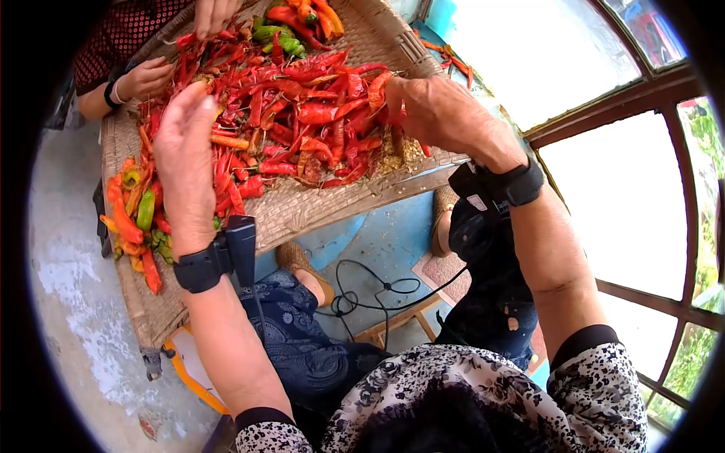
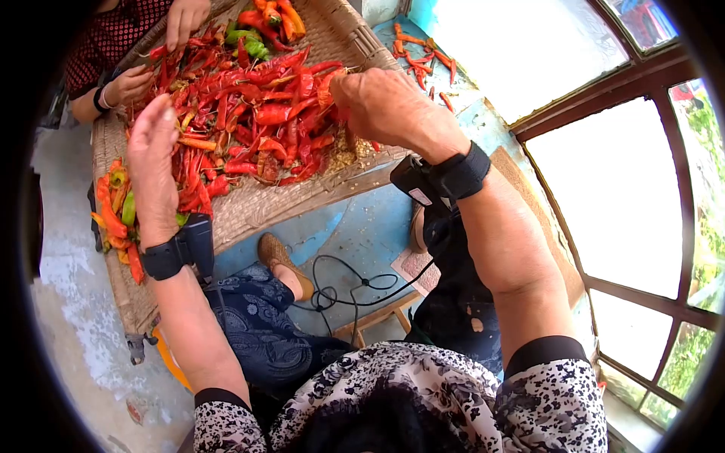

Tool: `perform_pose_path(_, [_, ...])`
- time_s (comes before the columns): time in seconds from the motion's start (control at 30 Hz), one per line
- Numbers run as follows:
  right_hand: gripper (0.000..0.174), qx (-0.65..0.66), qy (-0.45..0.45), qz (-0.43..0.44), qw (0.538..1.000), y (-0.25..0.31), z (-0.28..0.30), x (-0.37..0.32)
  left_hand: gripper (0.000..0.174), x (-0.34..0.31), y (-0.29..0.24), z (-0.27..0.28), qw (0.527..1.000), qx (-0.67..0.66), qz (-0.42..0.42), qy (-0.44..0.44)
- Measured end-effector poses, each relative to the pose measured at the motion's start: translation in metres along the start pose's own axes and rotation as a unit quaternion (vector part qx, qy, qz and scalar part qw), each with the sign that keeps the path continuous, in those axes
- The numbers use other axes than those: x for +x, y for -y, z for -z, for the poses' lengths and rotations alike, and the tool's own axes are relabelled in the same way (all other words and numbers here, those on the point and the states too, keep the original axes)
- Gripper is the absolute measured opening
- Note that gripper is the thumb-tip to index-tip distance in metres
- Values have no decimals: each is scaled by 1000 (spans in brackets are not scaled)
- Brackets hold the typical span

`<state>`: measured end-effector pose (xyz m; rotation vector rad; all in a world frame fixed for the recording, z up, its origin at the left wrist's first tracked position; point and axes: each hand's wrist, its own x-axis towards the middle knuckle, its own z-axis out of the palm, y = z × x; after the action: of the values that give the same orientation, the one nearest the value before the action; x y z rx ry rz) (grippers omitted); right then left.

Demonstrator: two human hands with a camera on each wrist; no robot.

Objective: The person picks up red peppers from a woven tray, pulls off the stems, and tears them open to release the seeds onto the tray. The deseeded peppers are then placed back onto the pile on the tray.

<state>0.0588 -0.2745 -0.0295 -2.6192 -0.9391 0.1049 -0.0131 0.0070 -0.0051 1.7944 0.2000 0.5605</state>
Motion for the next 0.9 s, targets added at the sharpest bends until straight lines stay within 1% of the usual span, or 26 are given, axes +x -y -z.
perform_pose_path(0.07, [12,9,-6,13,1000,5,9,3,34,-9,1,-18,988,118,-26,92])
perform_pose_path(0.13, [7,154,-96,84,980,6,11,3,34,-20,0,-34,980,73,-19,185])
perform_pose_path(0.17, [6,209,-74,85,971,10,16,2,36,-28,-6,-44,980,83,-33,178])
perform_pose_path(0.2, [6,208,-73,85,972,15,19,2,38,-33,-11,-50,978,75,-26,195])
perform_pose_path(0.27, [5,350,-5,93,932,26,21,4,39,-38,-13,-57,966,81,-23,244])
perform_pose_path(0.3, [11,405,2,68,912,32,23,4,39,-40,-12,-61,966,81,-23,244])
perform_pose_path(0.33, [11,405,2,68,912,36,22,4,35,-43,-11,-65,964,95,-63,240])
perform_pose_path(0.37, [11,420,-5,89,903,38,22,4,31,-44,-10,-68,960,108,-104,236])
perform_pose_path(0.4, [10,434,-12,109,894,39,21,5,31,-43,-11,-68,960,108,-104,238])
perform_pose_path(0.43, [12,457,-9,109,883,38,20,5,27,-42,-11,-67,957,111,-98,249])
perform_pose_path(0.47, [12,457,-10,109,883,35,20,5,22,-41,-12,-66,955,114,-91,259])
perform_pose_path(0.5, [11,402,-30,121,907,28,21,6,17,-42,-12,-68,967,77,-70,231])
perform_pose_path(0.53, [11,346,-51,133,927,19,21,7,17,-41,-12,-68,967,78,-70,231])
perform_pose_path(0.57, [9,226,-75,169,956,6,15,8,17,-38,-12,-65,976,43,-46,207])
perform_pose_path(0.6, [9,227,-74,169,956,-1,10,6,17,-36,-12,-62,983,9,-22,181])
perform_pose_path(0.63, [9,118,-35,153,981,-7,5,4,19,-34,-12,-58,984,24,-47,170])
perform_pose_path(0.67, [11,8,5,135,991,-12,0,2,19,-32,-12,-55,984,24,-47,169])
perform_pose_path(0.7, [24,27,-22,153,988,-15,-7,1,20,-31,-11,-52,985,19,-32,168])
perform_pose_path(0.73, [24,27,-21,154,987,-18,-13,1,21,-31,-10,-50,986,14,-17,166])
perform_pose_path(0.8, [22,-35,-43,177,983,-21,-19,4,21,-32,-11,-49,985,27,-15,168])
perform_pose_path(0.83, [22,-35,-42,176,983,-20,-20,4,21,-32,-12,-49,985,35,-13,169])
perform_pose_path(0.9, [22,-92,-28,131,987,-14,-22,3,21,-33,-12,-50,984,43,-13,172])
